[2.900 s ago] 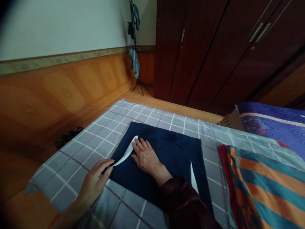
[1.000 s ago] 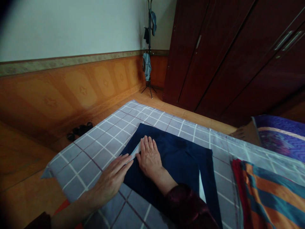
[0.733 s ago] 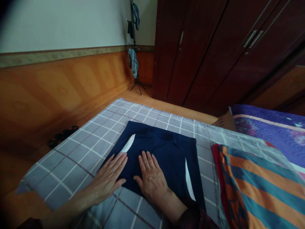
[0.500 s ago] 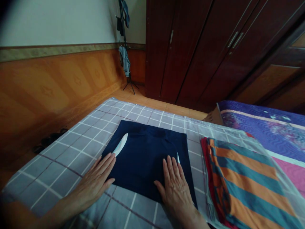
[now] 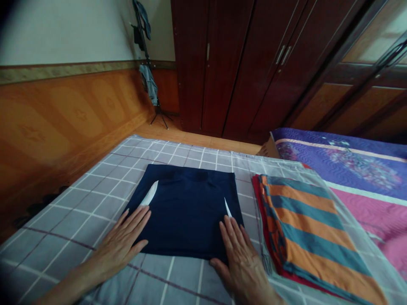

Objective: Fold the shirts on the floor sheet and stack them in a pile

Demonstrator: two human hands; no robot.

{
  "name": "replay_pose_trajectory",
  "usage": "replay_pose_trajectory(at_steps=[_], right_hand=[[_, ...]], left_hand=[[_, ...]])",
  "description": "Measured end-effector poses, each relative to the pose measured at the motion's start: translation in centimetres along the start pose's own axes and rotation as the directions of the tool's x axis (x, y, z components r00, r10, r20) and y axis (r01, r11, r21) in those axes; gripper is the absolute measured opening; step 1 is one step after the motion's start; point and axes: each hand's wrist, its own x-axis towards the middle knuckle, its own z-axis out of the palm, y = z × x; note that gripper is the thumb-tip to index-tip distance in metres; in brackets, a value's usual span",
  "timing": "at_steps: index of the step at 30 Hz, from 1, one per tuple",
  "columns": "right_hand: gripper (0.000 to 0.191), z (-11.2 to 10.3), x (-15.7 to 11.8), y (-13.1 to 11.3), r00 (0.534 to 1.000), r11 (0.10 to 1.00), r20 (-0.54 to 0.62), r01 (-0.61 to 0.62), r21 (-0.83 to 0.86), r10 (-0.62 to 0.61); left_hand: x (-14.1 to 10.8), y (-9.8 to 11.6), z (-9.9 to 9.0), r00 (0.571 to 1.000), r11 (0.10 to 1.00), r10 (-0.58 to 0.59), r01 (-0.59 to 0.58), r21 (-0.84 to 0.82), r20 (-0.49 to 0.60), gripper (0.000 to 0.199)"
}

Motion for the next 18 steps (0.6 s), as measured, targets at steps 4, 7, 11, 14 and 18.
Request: replay_pose_trajectory(at_steps=[4,7,11,14,18], right_hand=[[0.08,-0.9,-1.1,0.8,0.993,0.997,-0.112,-0.05,-0.056,0.044],[0.074,-2.0,2.5,-1.2,0.994,1.0,-0.11,-0.017,-0.025,0.014],[0.065,-2.0,9.7,-3.6,0.999,0.997,0.031,0.017,0.076,-0.02],[0.067,-0.5,12.9,-3.4,0.99,0.992,0.136,-0.058,0.114,0.042],[0.067,1.2,12.5,-0.8,0.992,0.988,0.107,-0.084,0.133,0.07]], left_hand=[[0.4,-0.9,-1.3,1.0,1.0,0.023,-0.023,0.022,0.002,0.07],[4.6,0.1,-2.6,0.994,0.994,0.102,-0.101,-0.03,0.047,0.067],[12.1,2.2,-1.5,0.974,0.97,0.215,-0.206,-0.125,0.064,0.062],[15.5,2.9,1.0,0.975,0.969,0.203,-0.186,-0.163,0.091,0.059],[15.0,1.7,3.2,0.983,0.976,0.156,-0.138,-0.169,0.096,0.06]])
